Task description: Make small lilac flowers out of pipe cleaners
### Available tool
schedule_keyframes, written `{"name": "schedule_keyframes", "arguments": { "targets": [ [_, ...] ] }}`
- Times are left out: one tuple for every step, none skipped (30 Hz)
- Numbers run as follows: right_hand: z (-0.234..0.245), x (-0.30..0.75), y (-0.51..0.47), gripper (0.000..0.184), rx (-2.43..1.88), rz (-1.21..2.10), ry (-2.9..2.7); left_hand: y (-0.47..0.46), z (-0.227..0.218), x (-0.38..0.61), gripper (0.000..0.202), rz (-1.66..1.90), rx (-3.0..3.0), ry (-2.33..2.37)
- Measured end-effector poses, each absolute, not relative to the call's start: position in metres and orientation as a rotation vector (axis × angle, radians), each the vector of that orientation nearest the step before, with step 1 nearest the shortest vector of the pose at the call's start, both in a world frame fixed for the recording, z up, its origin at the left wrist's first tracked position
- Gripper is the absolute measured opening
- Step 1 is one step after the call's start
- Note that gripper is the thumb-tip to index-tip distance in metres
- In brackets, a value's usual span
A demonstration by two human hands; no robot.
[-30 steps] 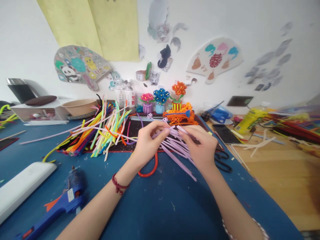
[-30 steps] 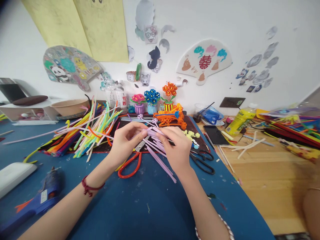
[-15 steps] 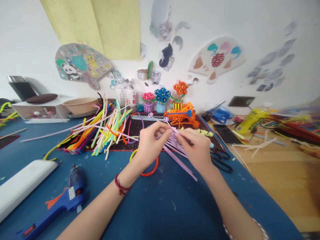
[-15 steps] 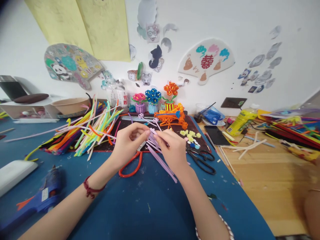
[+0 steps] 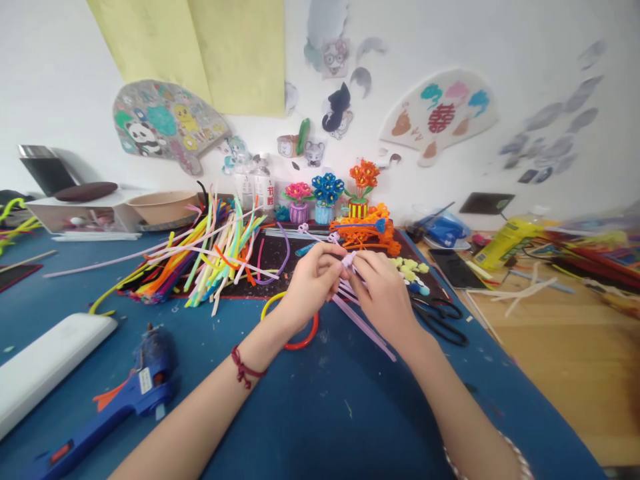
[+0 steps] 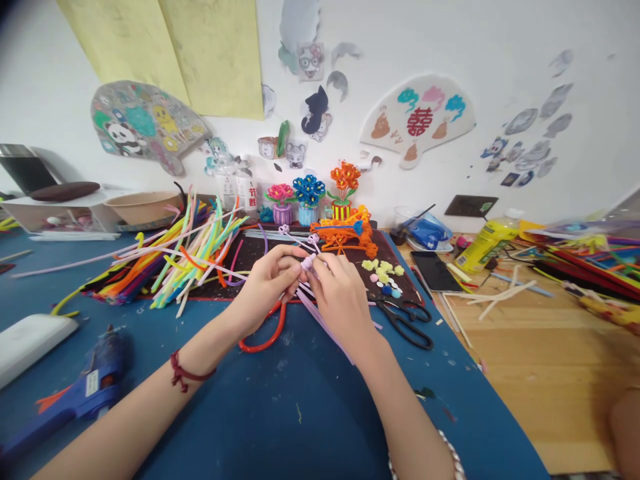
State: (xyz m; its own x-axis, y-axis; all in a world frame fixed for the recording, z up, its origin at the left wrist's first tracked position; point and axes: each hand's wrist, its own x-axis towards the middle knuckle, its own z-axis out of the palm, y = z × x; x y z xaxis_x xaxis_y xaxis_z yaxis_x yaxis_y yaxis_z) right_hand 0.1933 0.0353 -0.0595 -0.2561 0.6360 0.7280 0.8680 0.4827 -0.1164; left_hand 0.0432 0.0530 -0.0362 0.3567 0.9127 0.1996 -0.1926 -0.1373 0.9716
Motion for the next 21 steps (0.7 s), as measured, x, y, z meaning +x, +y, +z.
{"name": "schedule_keyframes", "arguments": {
  "targets": [
    [-0.0597,0.1929,0.0353,0.018,-1.235,-0.398,-1.997,0.0528,-0.0365,0.0436,0.022,1.091,1.368,0.713],
    [-0.0602,0.1928,0.0354,0.015,-1.228,-0.393,-1.999,0.0529,-0.0371,0.044,0.022,1.073,1.375,0.708],
    [-0.0608,0.193,0.0357,0.014,-1.221,-0.387,-1.998,0.0531,-0.0376,0.0442,0.023,1.058,1.387,0.707],
    [-0.0617,0.1935,0.0361,0.015,-1.216,-0.379,-1.994,0.0536,-0.0381,0.0442,0.024,1.047,1.406,0.714],
    [-0.0627,0.1944,0.0366,0.017,-1.211,-0.367,-1.988,0.0543,-0.0385,0.0439,0.024,1.045,1.438,0.731],
    [-0.0636,0.1955,0.0372,0.019,-1.204,-0.354,-1.979,0.0552,-0.0386,0.0433,0.023,1.055,1.489,0.761],
    [-0.0644,0.1969,0.0377,0.02,-1.197,-0.341,-1.972,0.0561,-0.0385,0.0424,0.021,1.071,1.562,0.8],
    [-0.065,0.1983,0.0382,0.021,-1.193,-0.329,-1.967,0.057,-0.0382,0.0413,0.019,1.088,1.659,0.846],
    [-0.0653,0.1996,0.0386,0.02,-1.194,-0.322,-1.964,0.0578,-0.0378,0.0399,0.016,1.101,1.774,0.897],
    [-0.0654,0.2007,0.0389,0.02,-1.202,-0.327,-1.967,0.0584,-0.0375,0.0385,0.015,1.108,1.899,0.949],
    [-0.0652,0.2015,0.0391,0.02,-1.218,-0.346,-1.977,0.0587,-0.0374,0.0371,0.015,1.105,2.024,0.997],
    [-0.0649,0.2019,0.0391,0.02,-1.239,-0.377,-1.992,0.0586,-0.0375,0.036,0.017,1.092,2.143,1.043],
    [-0.0647,0.2019,0.039,0.02,-1.259,-0.411,-2.007,0.0584,-0.038,0.0351,0.018,1.076,2.248,1.085],
    [-0.0646,0.2017,0.0387,0.02,-1.278,-0.434,-2.02,0.058,-0.0388,0.0347,0.019,1.061,2.335,1.123],
    [-0.0647,0.2013,0.0383,0.018,-1.294,-0.437,-2.025,0.0575,-0.0398,0.0346,0.019,1.048,2.4,1.149],
    [-0.0651,0.2008,0.0379,0.016,-1.309,-0.418,-2.021,0.0572,-0.0409,0.0349,0.017,1.036,2.436,1.162],
    [-0.0657,0.2002,0.0375,0.014,-1.326,-0.381,-2.007,0.057,-0.042,0.0354,0.015,1.035,2.434,1.161],
    [-0.0664,0.1998,0.037,0.012,-1.345,-0.335,-1.99,0.0572,-0.0431,0.0362,0.013,1.041,2.39,1.148],
    [-0.0671,0.1994,0.0366,0.012,-1.363,-0.289,-1.979,0.0577,-0.0439,0.037,0.01,1.054,2.31,1.128],
    [-0.0676,0.199,0.0362,0.013,-1.377,-0.254,-1.972,0.0584,-0.0445,0.0378,0.009,1.062,2.2,1.109],
    [-0.0679,0.1987,0.0358,0.014,-1.383,-0.23,-1.972,0.059,-0.0449,0.0385,0.011,1.055,2.076,1.092]
  ]
}}
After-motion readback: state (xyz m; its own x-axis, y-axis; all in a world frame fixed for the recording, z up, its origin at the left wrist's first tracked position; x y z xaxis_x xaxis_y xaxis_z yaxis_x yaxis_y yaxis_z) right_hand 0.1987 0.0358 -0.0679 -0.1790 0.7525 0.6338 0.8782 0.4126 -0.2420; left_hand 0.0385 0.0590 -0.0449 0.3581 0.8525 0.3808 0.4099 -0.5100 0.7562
